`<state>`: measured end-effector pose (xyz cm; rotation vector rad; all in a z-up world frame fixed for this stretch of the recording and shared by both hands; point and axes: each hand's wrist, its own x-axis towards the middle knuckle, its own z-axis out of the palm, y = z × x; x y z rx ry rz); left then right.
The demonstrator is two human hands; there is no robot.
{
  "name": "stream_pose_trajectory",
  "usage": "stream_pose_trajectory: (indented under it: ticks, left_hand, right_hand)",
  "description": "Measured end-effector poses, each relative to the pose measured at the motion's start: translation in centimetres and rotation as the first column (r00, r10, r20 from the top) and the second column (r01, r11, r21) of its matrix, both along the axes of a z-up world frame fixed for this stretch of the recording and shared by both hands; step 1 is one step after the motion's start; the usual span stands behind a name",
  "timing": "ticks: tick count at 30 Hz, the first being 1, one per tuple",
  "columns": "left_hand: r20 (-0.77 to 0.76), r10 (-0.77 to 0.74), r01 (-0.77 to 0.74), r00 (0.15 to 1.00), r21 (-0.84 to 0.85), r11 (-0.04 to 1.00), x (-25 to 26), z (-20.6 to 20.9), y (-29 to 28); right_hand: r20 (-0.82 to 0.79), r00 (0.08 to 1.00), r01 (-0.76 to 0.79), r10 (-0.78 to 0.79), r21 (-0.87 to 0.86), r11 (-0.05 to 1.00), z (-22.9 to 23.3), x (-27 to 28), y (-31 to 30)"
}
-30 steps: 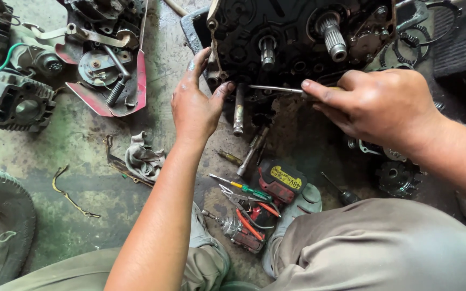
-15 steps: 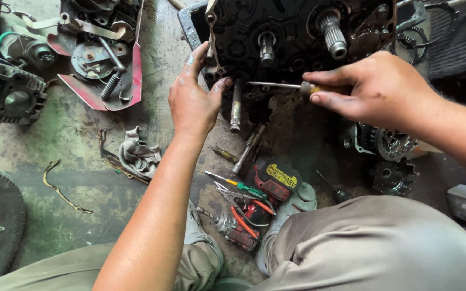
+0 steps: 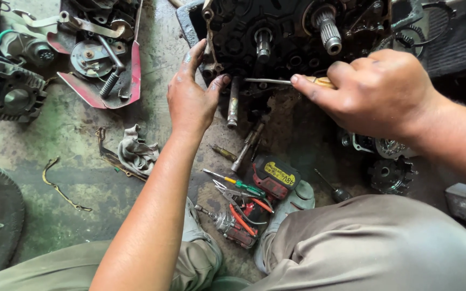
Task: Manually inspecting and manipulating internal components of a disassembled motorcycle engine using a screwdriver.
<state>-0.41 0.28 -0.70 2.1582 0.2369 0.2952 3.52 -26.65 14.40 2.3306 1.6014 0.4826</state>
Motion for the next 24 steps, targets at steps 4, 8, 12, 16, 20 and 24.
stream_pose_trajectory:
  ticks: [4, 8, 12, 16, 20, 24]
  left_hand:
    - [0.025, -0.008, 0.008, 1.0, -0.009, 1.0, 0.0, 0.0, 0.1]
    - [-0.018, -0.006, 0.006, 1.0, -0.012, 1.0, 0.0, 0.5, 0.0]
    - [0.004, -0.016, 0.016, 1.0, 0.006, 1.0, -0.1, 0.6, 0.3]
    - [0.016, -0.028, 0.029, 0.999, -0.015, 0.999, -0.5, 0.4, 0.5]
    - [-0.049, -0.011, 0.013, 0.999, 0.041, 0.999, 0.7, 0.6, 0.6]
    - [-0.073, -0.014, 0.017, 0.997, 0.044, 0.999, 0.3, 0.2, 1.1]
  right_hand:
    - [0.058, 0.996, -0.057, 0.067, -0.148, 0.987, 1.9, 0.3, 1.9]
    - [0.08, 0.992, -0.078, 0.102, -0.261, 0.962, 4.0, 1.2, 4.5]
    - [-0.003, 1.0, -0.006, 0.005, -0.348, 0.938, 4.9, 2.8, 7.0]
    - [-0.163, 0.986, -0.048, -0.023, -0.417, 0.908, -0.9, 1.0, 9.8]
    - [-0.369, 0.927, -0.059, -0.067, -0.318, 0.946, -7.6, 0.0, 8.0]
    - [-0.419, 0.903, 0.058, -0.096, -0.103, 0.993, -6.9, 0.2, 4.0]
